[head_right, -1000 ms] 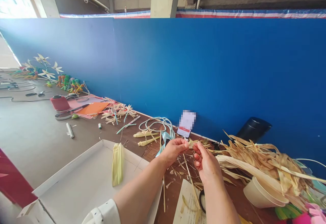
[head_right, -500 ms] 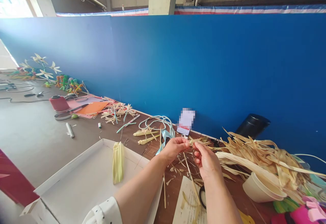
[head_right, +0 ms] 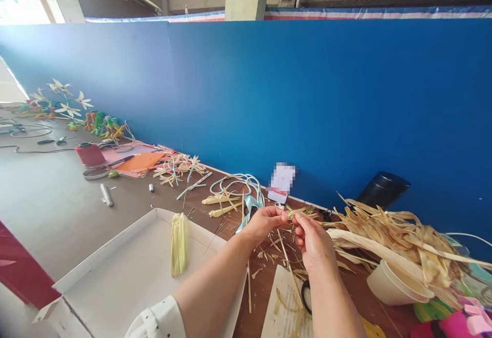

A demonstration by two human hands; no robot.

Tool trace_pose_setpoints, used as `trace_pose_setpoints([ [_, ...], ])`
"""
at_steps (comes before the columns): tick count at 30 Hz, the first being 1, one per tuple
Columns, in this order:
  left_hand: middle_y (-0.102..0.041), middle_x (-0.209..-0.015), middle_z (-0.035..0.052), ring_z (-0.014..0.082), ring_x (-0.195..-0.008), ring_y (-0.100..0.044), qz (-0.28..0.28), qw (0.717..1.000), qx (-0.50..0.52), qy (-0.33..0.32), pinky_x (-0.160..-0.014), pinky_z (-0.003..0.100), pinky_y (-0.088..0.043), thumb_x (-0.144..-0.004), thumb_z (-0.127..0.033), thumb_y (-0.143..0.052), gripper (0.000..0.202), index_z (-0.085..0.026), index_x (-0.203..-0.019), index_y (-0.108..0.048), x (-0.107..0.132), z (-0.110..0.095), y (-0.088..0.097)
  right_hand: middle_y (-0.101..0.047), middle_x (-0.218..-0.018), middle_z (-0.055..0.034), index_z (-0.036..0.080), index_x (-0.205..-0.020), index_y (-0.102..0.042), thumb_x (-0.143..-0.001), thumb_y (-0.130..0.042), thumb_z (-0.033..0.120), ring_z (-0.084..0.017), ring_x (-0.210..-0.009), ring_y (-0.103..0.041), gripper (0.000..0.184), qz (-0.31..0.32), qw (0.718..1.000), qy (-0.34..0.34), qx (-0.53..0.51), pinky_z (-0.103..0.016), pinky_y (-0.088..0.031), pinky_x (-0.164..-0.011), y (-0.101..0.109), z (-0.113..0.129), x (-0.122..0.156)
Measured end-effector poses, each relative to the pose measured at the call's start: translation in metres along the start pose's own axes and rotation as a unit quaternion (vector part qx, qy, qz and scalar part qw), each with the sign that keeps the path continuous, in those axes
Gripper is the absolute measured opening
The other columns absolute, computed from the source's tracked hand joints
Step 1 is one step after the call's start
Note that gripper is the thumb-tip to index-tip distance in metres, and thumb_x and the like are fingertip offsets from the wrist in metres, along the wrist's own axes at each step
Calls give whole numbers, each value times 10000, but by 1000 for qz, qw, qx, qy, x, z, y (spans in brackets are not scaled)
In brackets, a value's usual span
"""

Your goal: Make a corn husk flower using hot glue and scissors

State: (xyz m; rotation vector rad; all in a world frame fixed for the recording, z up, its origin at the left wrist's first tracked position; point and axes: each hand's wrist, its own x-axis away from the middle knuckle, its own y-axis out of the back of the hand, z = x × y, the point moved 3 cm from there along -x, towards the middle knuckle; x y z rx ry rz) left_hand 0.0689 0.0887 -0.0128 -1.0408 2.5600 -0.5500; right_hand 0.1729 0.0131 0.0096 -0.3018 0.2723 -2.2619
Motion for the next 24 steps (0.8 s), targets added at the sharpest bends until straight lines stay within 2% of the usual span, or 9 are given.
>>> trace_pose_setpoints([
  [13,-566,-700,11,88,-637,-464,2,1000,-15,-6,-700,253,-364,-592,-451,-756,390,-117,-745,-624,0,-1,0,-633,-757,-1,163,-791,-680,-545,-801,290,-41,-513,-422,302,-3,1000,6,9,-120,-294,-351,-4,3,2],
  [24,-581,-724,28,104,-664,-504,-4,1000,-17,-3,-752,280,-400,-596,-459,-754,402,-116,-766,-631,-1,2,2,-633,-773,-4,164,-815,-683,-549,-801,293,-40,-506,-426,318,-3,1000,10,11,-123,-293,-345,-3,3,2],
])
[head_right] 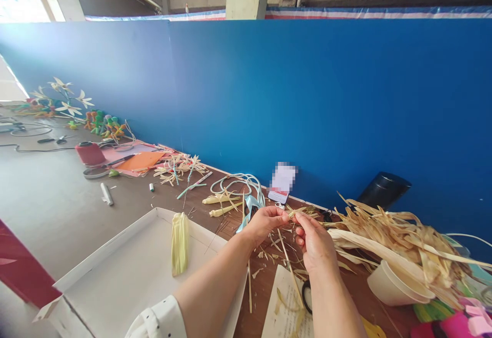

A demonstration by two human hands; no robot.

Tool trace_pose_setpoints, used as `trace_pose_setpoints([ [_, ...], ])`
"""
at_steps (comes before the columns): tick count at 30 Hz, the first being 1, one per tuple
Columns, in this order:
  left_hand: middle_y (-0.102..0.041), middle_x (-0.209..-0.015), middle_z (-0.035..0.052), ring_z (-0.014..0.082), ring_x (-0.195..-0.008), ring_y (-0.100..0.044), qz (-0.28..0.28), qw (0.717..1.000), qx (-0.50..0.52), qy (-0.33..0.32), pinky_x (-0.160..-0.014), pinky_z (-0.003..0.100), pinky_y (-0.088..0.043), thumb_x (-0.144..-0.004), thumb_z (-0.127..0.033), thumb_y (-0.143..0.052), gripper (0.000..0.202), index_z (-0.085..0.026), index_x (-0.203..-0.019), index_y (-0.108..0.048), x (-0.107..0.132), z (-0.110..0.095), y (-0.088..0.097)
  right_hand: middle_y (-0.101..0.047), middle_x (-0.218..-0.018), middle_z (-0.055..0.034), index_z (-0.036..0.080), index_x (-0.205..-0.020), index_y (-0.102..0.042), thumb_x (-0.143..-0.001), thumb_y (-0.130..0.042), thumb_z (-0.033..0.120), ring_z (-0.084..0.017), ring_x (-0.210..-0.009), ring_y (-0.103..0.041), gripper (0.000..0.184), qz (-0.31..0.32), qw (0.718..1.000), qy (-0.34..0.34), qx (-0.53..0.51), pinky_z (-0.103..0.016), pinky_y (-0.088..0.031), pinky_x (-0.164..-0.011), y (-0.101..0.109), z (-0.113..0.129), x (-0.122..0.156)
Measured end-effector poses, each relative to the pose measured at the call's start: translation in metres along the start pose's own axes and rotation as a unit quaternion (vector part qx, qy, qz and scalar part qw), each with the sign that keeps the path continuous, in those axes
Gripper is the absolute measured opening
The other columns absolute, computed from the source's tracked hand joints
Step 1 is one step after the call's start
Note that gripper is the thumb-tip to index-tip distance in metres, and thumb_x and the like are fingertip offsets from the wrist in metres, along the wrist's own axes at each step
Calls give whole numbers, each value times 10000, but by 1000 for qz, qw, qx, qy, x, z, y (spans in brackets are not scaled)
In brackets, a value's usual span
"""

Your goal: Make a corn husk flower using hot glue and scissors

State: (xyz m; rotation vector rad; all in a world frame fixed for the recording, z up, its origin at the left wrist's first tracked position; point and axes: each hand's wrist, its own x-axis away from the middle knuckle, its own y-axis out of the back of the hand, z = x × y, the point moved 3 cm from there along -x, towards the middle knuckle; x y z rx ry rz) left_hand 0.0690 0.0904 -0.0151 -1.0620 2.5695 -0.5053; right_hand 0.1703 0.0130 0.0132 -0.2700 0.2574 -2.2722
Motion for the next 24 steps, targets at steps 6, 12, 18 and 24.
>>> trace_pose_setpoints([
  [6,-559,-706,12,89,-641,-473,5,1000,4,-6,-727,264,-381,-597,-441,-755,377,-121,-749,-626,0,-1,-1,-635,-771,0,170,-807,-688,-536,-814,298,-38,-518,-425,325,4,1000,-4,-2,-115,-296,-346,0,-1,0],
  [12,-555,-703,10,84,-629,-453,-5,1000,-9,-11,-699,255,-359,-623,-444,-735,366,-123,-757,-622,0,-2,-1,-646,-770,-6,174,-801,-700,-540,-814,323,-39,-515,-423,322,5,1000,-5,0,-117,-301,-350,1,-1,2],
  [18,-557,-684,5,85,-627,-450,-27,999,-12,-23,-665,243,-345,-608,-454,-736,373,-124,-730,-612,2,-6,-2,-658,-818,-16,177,-824,-708,-541,-813,354,-47,-543,-426,350,6,998,26,51,-125,-292,-370,4,-3,2],
  [24,-557,-689,3,84,-634,-460,-46,998,-25,-27,-674,241,-362,-601,-428,-737,350,-123,-714,-606,2,-9,-2,-603,-670,17,187,-876,-708,-537,-806,424,-71,-557,-430,425,-17,991,56,122,-152,-315,-414,4,-5,0],
])
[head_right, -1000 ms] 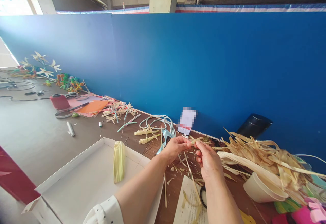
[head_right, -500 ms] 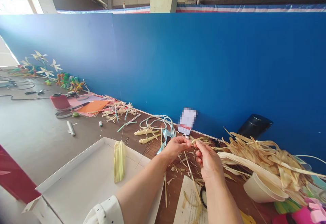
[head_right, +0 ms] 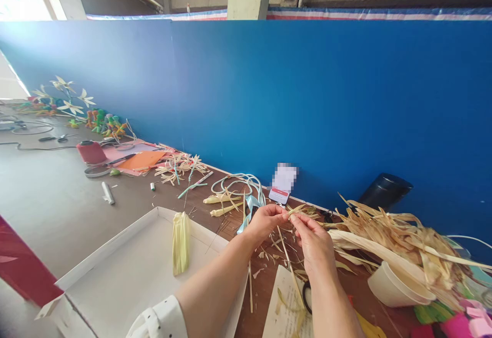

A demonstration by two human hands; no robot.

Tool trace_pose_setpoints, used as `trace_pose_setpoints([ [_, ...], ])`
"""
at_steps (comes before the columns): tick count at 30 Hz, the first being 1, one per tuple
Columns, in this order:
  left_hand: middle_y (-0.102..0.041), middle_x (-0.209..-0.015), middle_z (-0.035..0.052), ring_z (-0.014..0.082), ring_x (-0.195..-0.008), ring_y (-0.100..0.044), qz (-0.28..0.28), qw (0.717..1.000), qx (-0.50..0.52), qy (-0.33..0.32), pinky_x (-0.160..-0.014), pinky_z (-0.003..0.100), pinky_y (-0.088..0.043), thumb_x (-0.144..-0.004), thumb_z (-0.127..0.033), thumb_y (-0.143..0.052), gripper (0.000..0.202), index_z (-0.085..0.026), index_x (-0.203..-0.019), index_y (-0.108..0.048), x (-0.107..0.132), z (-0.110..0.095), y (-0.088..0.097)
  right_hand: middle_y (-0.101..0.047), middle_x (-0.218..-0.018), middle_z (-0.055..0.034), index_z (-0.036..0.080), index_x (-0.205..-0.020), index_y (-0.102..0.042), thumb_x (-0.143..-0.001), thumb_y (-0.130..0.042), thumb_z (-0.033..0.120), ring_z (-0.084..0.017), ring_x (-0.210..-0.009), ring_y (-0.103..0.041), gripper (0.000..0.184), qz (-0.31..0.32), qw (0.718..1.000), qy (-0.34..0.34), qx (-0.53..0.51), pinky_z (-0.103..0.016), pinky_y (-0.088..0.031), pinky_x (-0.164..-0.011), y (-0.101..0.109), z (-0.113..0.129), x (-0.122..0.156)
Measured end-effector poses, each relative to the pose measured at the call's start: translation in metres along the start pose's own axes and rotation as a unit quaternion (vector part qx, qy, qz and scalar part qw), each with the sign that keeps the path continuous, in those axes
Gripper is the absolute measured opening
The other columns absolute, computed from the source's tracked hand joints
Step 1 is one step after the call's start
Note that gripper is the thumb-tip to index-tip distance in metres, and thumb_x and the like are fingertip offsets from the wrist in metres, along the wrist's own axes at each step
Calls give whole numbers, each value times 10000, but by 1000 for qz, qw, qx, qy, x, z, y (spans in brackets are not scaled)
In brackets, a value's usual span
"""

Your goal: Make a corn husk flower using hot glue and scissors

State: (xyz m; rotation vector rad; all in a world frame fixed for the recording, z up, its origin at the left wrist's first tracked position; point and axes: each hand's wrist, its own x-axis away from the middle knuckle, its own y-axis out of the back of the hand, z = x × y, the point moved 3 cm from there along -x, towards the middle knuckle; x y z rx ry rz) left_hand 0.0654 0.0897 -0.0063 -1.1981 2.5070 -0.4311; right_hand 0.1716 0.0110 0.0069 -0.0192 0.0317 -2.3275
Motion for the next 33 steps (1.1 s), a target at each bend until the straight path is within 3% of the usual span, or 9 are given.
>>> trace_pose_setpoints([
  [11,-581,-696,7,92,-637,-492,-34,997,-64,-14,-664,239,-404,-644,-351,-699,248,-130,-716,-612,0,1,-1,-642,-758,-18,186,-898,-704,-574,-754,517,-111,-609,-477,467,-38,995,39,81,-223,-376,-517,3,-5,-4],
  [24,-613,-714,13,97,-638,-524,-67,985,-148,-63,-633,225,-429,-720,-265,-644,133,-138,-759,-636,2,1,-4,-611,-692,4,188,-884,-698,-569,-756,503,-106,-592,-458,450,-55,996,36,68,-220,-370,-520,1,-3,-1],
  [27,-629,-751,12,111,-677,-545,-86,969,-209,-100,-650,232,-434,-736,-257,-626,106,-158,-769,-646,5,0,-4,-612,-707,-4,174,-890,-696,-561,-756,500,-106,-581,-451,467,-59,996,36,59,-225,-371,-514,-2,0,2],
  [33,-631,-773,1,130,-759,-552,-116,910,-340,-209,-714,250,-428,-757,-193,-602,47,-187,-741,-645,14,-10,-5,-591,-655,-4,163,-874,-696,-540,-755,527,-110,-561,-443,498,-68,995,36,60,-233,-371,-503,-4,2,6],
])
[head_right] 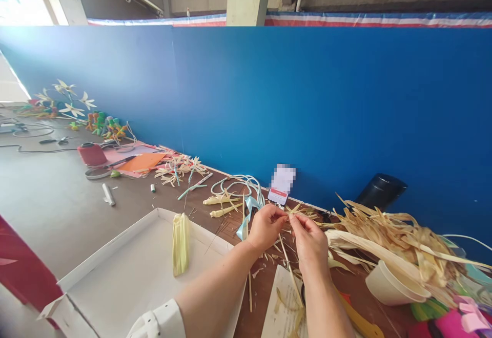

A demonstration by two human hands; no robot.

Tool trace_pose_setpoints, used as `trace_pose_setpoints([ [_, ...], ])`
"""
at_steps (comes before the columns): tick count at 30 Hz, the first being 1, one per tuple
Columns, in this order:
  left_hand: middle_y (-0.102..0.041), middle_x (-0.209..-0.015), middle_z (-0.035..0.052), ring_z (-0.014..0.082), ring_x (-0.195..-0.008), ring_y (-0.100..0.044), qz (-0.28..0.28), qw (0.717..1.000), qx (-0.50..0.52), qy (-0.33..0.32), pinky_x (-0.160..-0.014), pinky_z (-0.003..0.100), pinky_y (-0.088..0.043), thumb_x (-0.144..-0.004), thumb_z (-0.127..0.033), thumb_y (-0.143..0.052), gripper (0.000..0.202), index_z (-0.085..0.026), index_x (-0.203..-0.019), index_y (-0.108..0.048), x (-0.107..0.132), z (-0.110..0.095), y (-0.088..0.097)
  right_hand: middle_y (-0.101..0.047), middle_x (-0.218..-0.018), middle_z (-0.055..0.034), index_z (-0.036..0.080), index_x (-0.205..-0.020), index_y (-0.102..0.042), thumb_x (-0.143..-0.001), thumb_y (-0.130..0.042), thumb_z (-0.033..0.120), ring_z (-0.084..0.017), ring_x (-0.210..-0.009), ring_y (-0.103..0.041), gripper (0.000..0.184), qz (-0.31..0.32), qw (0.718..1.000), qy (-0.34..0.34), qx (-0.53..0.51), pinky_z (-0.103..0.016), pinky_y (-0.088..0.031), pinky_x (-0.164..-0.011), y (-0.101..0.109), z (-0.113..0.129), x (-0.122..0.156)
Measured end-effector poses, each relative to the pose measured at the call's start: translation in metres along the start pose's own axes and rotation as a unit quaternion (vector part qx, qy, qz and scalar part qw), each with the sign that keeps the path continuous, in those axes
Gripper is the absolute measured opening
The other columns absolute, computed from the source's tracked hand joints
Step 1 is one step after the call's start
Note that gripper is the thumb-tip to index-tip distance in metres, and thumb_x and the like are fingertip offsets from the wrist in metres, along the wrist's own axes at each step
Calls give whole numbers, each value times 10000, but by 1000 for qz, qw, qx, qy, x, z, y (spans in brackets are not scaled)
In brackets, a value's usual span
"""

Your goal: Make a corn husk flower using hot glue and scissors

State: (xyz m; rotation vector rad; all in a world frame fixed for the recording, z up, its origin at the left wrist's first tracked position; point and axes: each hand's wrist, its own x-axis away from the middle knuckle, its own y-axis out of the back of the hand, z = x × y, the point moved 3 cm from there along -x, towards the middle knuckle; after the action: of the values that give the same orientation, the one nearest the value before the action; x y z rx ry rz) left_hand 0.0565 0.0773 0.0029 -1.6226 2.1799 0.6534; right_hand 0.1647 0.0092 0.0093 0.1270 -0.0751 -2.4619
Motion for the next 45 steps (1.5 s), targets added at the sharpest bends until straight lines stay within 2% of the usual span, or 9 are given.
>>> trace_pose_setpoints([
  [5,-635,-793,8,142,-806,-561,-5,998,-41,-48,-759,259,-433,-752,-147,-598,60,-188,-746,-641,1,-3,1,-589,-635,-1,163,-890,-694,-529,-759,524,-113,-546,-444,515,5,1000,2,-6,-236,-370,-492,0,-5,-3],
  [8,-638,-799,10,143,-809,-565,-7,997,-46,-54,-765,259,-436,-751,-142,-596,68,-189,-751,-644,1,-2,0,-594,-633,-3,165,-911,-695,-536,-755,528,-116,-541,-447,525,8,1000,2,-5,-240,-373,-490,1,-8,-5],
  [20,-647,-784,7,124,-720,-560,12,997,38,58,-697,246,-440,-754,-235,-608,80,-186,-759,-671,0,2,-2,-594,-613,6,160,-840,-697,-528,-768,497,-112,-534,-451,465,1,1000,7,-6,-240,-377,-500,-2,6,2],
  [37,-666,-804,36,125,-713,-581,45,986,114,109,-666,236,-463,-762,-271,-595,153,-155,-833,-665,2,13,-12,-572,-607,7,156,-917,-696,-548,-752,540,-114,-549,-451,535,8,1000,10,6,-234,-359,-490,1,-5,-7],
  [45,-657,-766,32,117,-677,-573,43,979,157,123,-653,236,-466,-739,-256,-619,139,-140,-808,-655,2,13,-13,-579,-585,5,154,-903,-696,-559,-741,545,-119,-512,-446,523,1,999,46,17,-248,-362,-478,2,-7,-9],
])
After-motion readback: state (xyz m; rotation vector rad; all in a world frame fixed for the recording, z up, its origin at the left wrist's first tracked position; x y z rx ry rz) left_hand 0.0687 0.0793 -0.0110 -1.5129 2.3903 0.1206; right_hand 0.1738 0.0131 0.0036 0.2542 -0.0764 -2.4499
